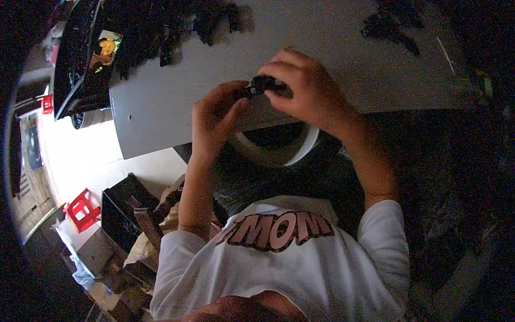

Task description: Assembling and sorting small black plastic components on a white workbench.

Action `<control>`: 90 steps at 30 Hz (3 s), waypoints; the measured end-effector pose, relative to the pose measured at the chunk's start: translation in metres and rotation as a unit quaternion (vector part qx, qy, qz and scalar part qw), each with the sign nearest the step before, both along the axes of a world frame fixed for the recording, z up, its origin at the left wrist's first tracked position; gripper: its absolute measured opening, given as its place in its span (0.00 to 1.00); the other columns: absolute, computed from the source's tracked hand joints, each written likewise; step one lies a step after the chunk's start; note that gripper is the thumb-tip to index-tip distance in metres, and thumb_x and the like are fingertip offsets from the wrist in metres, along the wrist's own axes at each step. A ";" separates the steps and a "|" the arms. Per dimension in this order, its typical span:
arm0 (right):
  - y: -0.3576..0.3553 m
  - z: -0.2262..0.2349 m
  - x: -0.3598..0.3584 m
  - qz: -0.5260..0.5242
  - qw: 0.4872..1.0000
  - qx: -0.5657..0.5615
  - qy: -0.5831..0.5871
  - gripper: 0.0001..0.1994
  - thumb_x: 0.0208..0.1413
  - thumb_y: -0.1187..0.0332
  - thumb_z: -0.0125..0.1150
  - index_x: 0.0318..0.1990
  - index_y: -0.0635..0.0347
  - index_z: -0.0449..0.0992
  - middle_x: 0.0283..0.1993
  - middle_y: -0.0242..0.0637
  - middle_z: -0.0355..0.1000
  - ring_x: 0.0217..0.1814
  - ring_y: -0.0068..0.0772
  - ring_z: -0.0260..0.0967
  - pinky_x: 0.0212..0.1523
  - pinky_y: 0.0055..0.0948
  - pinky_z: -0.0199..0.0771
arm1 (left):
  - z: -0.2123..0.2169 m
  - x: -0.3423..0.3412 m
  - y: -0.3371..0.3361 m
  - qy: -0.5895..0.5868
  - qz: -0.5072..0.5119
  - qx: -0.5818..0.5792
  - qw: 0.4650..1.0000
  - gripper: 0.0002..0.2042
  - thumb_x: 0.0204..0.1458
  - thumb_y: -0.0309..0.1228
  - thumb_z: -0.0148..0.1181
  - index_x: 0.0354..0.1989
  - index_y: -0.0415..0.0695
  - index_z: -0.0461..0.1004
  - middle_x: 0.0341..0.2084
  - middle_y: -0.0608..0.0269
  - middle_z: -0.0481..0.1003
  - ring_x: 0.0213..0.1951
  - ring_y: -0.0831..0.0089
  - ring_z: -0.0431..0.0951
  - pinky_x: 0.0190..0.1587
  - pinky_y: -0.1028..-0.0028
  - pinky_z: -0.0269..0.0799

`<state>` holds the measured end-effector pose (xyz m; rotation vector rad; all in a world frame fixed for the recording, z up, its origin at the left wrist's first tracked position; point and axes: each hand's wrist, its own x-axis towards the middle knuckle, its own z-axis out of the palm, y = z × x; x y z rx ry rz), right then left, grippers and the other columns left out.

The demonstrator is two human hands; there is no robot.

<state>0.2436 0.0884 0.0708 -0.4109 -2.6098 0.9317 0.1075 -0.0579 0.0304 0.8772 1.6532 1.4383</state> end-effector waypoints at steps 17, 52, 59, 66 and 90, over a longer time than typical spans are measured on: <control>-0.019 0.004 0.000 0.005 0.995 0.095 -0.030 0.17 0.39 0.78 0.65 0.41 0.64 0.74 0.39 0.40 0.66 0.40 0.38 0.68 0.36 0.30 0.72 | 0.004 0.011 0.011 0.141 0.030 0.044 0.989 0.12 0.45 0.24 0.62 0.40 0.39 0.75 0.22 0.61 0.75 0.26 0.80 0.73 0.31 0.78 0.69; 0.078 -0.062 0.008 -0.228 0.954 0.185 -0.062 0.13 0.63 0.63 0.44 0.50 0.57 0.67 0.22 0.40 0.70 0.23 0.39 0.70 0.22 0.36 0.67 | -0.013 -0.053 0.099 0.350 0.082 0.122 0.925 0.14 0.49 0.27 0.56 0.44 0.41 0.63 0.33 0.53 0.73 0.27 0.59 0.77 0.28 0.66 0.72; 0.076 -0.050 0.019 -0.204 0.933 0.295 -0.031 0.15 0.60 0.59 0.50 0.47 0.60 0.68 0.36 0.43 0.72 0.31 0.39 0.72 0.27 0.32 0.70 | -0.002 -0.027 0.025 -0.011 0.116 0.118 0.986 0.20 0.54 0.24 0.54 0.56 0.41 0.59 0.36 0.58 0.71 0.29 0.76 0.74 0.29 0.78 0.70; 0.041 -0.030 0.012 -0.107 0.993 0.046 -0.027 0.13 0.49 0.73 0.62 0.44 0.62 0.72 0.39 0.35 0.68 0.36 0.29 0.70 0.34 0.24 0.72 | 0.000 -0.018 -0.004 0.063 0.033 0.039 0.997 0.13 0.50 0.21 0.57 0.45 0.39 0.70 0.28 0.63 0.75 0.32 0.78 0.76 0.37 0.79 0.68; -0.022 -0.007 -0.015 0.001 0.998 -0.004 -0.055 0.14 0.44 0.77 0.62 0.41 0.68 0.71 0.39 0.41 0.67 0.38 0.39 0.70 0.34 0.30 0.72 | -0.002 -0.016 -0.002 0.106 -0.026 0.026 0.994 0.14 0.46 0.21 0.59 0.44 0.39 0.71 0.36 0.57 0.76 0.37 0.74 0.76 0.42 0.73 0.71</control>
